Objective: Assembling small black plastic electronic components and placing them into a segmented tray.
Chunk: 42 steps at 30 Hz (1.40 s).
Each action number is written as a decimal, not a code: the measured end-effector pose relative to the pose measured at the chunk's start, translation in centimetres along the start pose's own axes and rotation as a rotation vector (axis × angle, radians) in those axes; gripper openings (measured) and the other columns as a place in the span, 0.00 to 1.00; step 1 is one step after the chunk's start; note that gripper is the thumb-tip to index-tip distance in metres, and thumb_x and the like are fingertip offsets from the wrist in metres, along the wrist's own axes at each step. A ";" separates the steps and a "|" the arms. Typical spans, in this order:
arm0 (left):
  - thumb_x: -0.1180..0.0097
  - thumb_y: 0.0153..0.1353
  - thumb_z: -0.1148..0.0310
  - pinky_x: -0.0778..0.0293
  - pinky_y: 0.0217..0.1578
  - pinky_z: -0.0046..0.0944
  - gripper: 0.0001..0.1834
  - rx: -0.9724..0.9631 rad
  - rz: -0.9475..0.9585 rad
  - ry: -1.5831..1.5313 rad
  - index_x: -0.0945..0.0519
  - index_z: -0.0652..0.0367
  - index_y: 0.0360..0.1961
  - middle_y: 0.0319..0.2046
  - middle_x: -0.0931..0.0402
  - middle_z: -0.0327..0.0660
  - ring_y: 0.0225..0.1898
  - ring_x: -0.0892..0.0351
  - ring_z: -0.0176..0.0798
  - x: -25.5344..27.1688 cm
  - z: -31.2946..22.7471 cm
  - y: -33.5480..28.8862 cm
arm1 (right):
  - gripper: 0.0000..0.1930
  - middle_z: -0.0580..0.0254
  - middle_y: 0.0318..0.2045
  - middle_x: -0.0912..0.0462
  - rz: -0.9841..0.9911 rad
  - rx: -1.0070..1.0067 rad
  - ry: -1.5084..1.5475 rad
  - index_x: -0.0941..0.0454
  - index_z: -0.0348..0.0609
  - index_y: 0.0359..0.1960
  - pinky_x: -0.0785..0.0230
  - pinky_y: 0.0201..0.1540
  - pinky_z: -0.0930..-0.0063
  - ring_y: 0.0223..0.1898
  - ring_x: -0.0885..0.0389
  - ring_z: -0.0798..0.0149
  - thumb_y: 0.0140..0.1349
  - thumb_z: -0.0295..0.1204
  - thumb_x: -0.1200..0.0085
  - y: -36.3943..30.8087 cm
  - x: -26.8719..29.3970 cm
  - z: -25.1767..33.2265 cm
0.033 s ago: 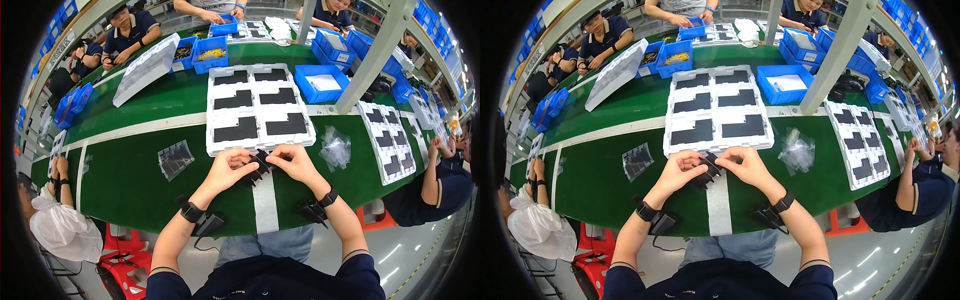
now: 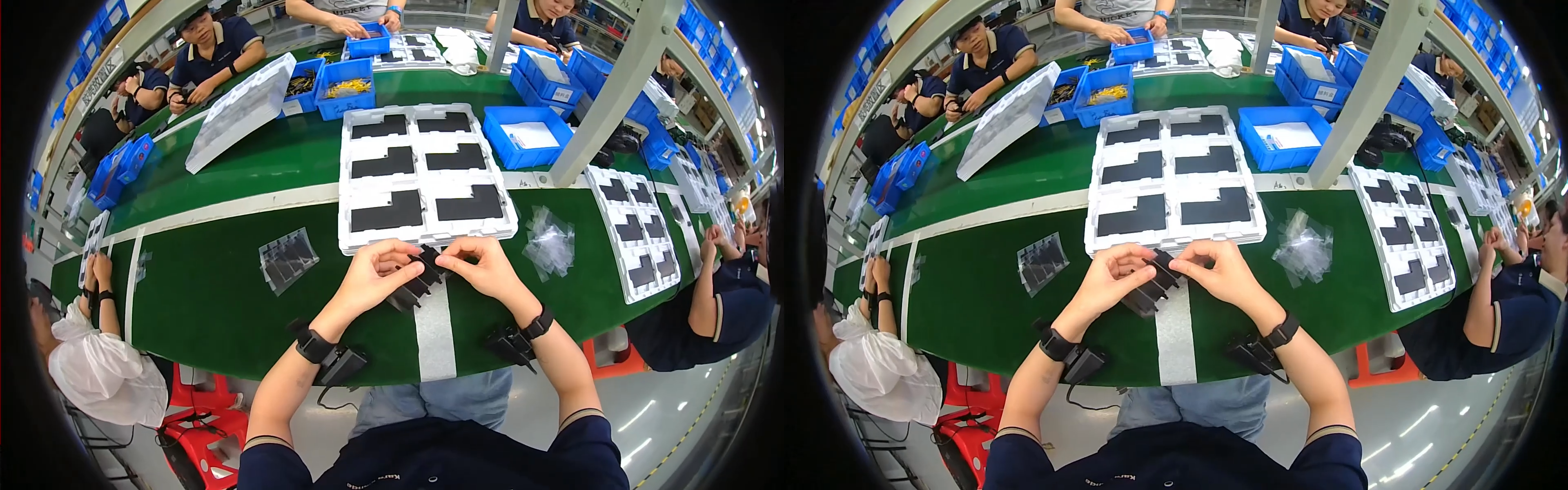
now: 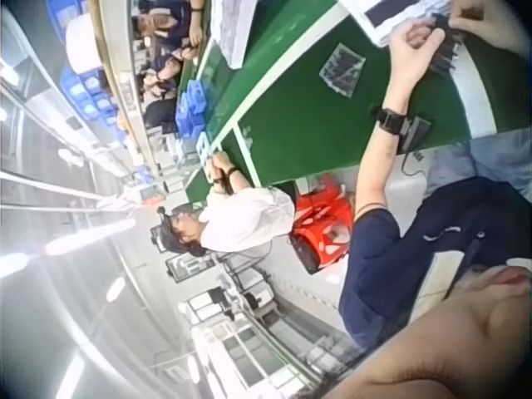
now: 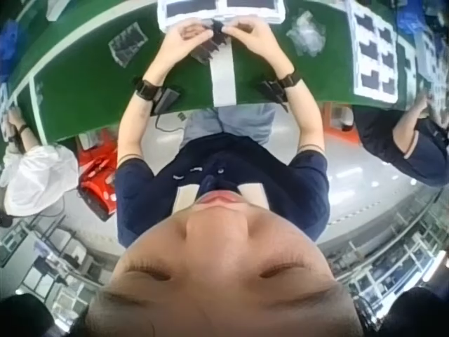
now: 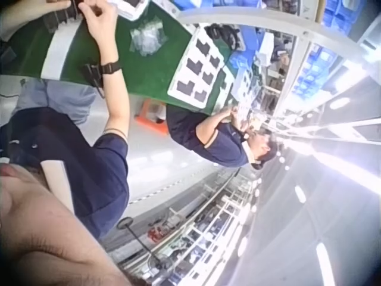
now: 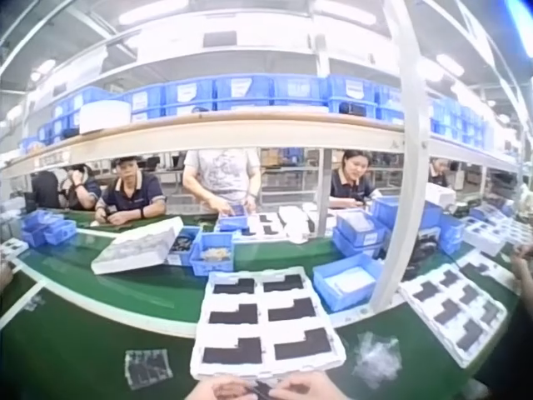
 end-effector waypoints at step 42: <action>0.58 0.66 0.65 0.46 0.16 0.25 0.09 -0.291 -0.953 0.038 0.31 0.60 0.34 0.20 0.37 0.30 0.16 0.44 0.22 14.6 -0.2 -1.9 | 0.06 0.65 0.30 0.23 -0.141 0.094 0.186 0.22 0.34 0.35 0.35 0.35 0.83 0.31 0.27 0.76 0.57 0.21 0.47 -0.1 1.2 0.3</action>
Point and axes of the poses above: each hand's wrist, its own y-axis towards the middle knuckle, its own x-axis out of the back of the hand, z = x × y, the point moved 8 cm from there along y, towards the middle knuckle
